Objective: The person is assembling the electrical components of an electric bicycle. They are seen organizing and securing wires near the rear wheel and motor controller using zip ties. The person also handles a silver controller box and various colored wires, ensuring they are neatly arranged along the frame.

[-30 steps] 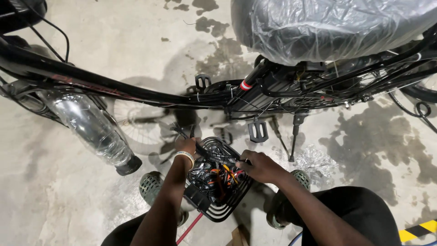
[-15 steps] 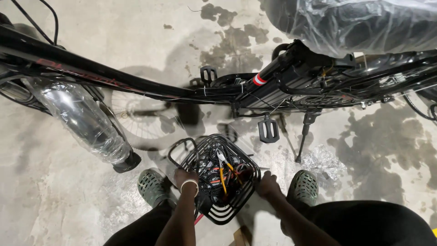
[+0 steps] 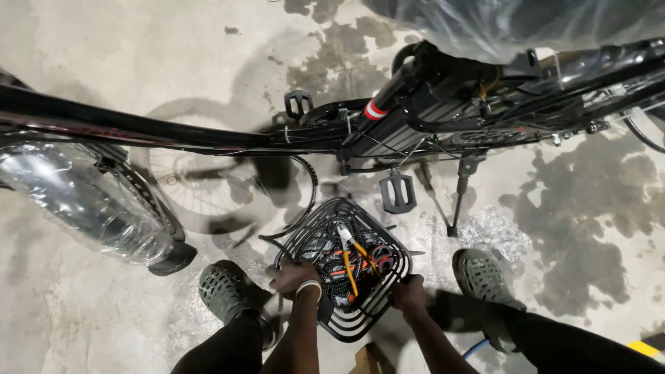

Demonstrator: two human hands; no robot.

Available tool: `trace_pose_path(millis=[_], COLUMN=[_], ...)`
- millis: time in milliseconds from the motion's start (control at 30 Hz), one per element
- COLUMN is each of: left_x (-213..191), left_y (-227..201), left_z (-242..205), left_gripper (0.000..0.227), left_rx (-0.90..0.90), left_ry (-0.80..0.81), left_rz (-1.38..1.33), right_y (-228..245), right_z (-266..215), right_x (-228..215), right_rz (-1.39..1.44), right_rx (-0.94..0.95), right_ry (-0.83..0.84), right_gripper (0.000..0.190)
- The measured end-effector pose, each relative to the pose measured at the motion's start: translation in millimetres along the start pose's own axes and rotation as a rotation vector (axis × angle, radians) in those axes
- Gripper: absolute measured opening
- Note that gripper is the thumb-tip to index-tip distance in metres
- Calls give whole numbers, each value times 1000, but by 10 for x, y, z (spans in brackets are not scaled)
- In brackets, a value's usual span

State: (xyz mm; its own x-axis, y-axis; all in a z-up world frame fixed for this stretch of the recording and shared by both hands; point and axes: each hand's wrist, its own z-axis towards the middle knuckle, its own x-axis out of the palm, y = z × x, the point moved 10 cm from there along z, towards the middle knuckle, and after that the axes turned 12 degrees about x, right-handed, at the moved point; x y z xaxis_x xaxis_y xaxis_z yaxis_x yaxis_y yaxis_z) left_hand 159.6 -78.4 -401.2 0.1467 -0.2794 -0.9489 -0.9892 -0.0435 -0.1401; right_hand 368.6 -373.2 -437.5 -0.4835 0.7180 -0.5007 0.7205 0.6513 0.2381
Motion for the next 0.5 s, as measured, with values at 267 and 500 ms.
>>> trace_pose_path(millis=[267,500], left_x=[505,319], left_y=[-1719,-2135], left_z=[-667,-703], left_gripper=[16,26], left_rx=[430,539], left_ry=[260,18], left_rz=[-418,-421], right_y=[-810,565], right_z=[1593,97], right_x=[-1326,-1699], right_rz=[-211,69], right_rx=[-16,-378], right_ry=[-177,-399], right_gripper=[51,27])
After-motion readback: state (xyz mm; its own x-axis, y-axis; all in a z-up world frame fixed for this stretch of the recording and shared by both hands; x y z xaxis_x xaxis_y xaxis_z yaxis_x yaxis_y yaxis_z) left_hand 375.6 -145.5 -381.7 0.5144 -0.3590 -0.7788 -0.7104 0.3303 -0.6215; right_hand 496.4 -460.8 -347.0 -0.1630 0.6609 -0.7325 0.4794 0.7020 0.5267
